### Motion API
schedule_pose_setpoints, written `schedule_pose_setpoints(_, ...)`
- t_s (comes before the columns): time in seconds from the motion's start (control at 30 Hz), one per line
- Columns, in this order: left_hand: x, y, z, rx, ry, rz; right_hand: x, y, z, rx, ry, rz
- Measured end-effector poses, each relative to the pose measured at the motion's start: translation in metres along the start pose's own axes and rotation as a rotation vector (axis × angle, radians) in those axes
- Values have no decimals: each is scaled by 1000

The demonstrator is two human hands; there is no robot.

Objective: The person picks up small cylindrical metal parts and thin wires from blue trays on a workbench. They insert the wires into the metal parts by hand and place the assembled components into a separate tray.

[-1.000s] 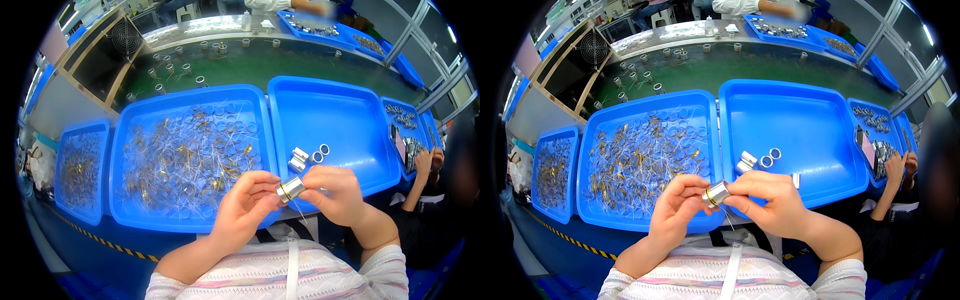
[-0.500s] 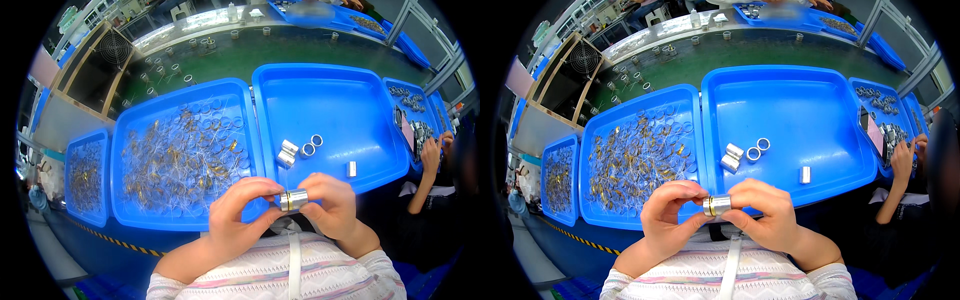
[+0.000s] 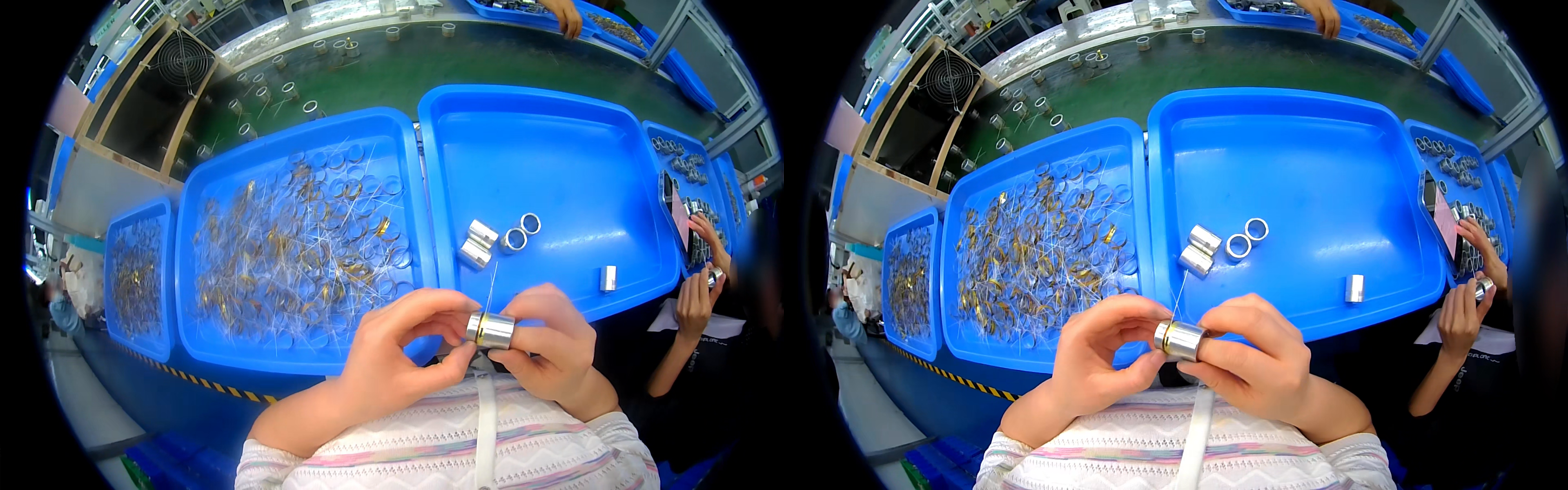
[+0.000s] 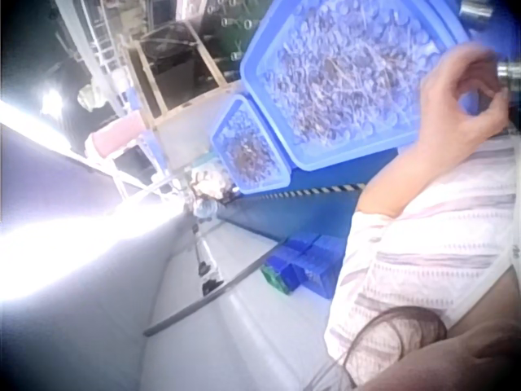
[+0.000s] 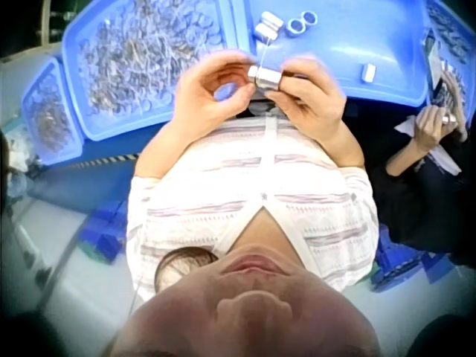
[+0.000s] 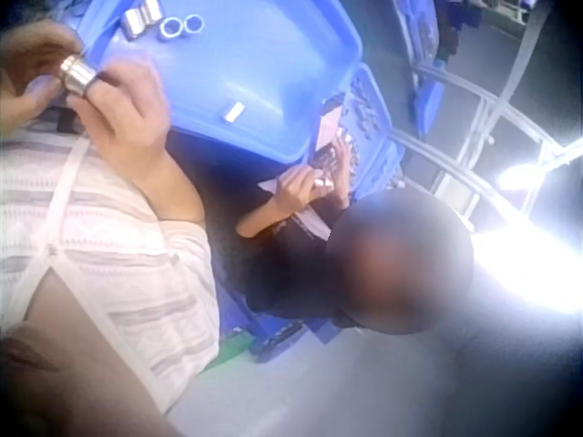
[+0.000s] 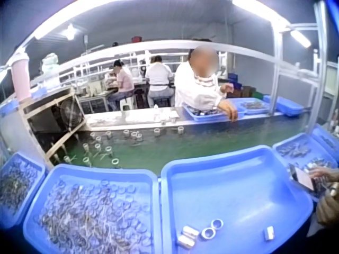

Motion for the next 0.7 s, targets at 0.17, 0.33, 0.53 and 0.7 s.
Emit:
schedule_pose_setpoints(0.17,3,0,-2,29,-41,-57,4,1,4,25,-65,-55)
schedule_pose_setpoints(0.33,7,0,-5,77,-90,-147,4,1,8,62,-81,-101)
schedule_pose_setpoints(0.53,11,-1,-7,31,-226,-170,5,2,9,65,-70,-100)
schedule_pose_setpoints(0.7,14,-2,-9,42,-301,-220,5,5,10,51,-42,-82)
Point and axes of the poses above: each hand's wrist, its own y-axis towards the middle knuckle, its own z-axis out of the palm, x = y × z, the point moved 4 cm from there along y, towards the middle knuckle, and after that the axes turned 4 degrees about y, right-handed, at the moved point
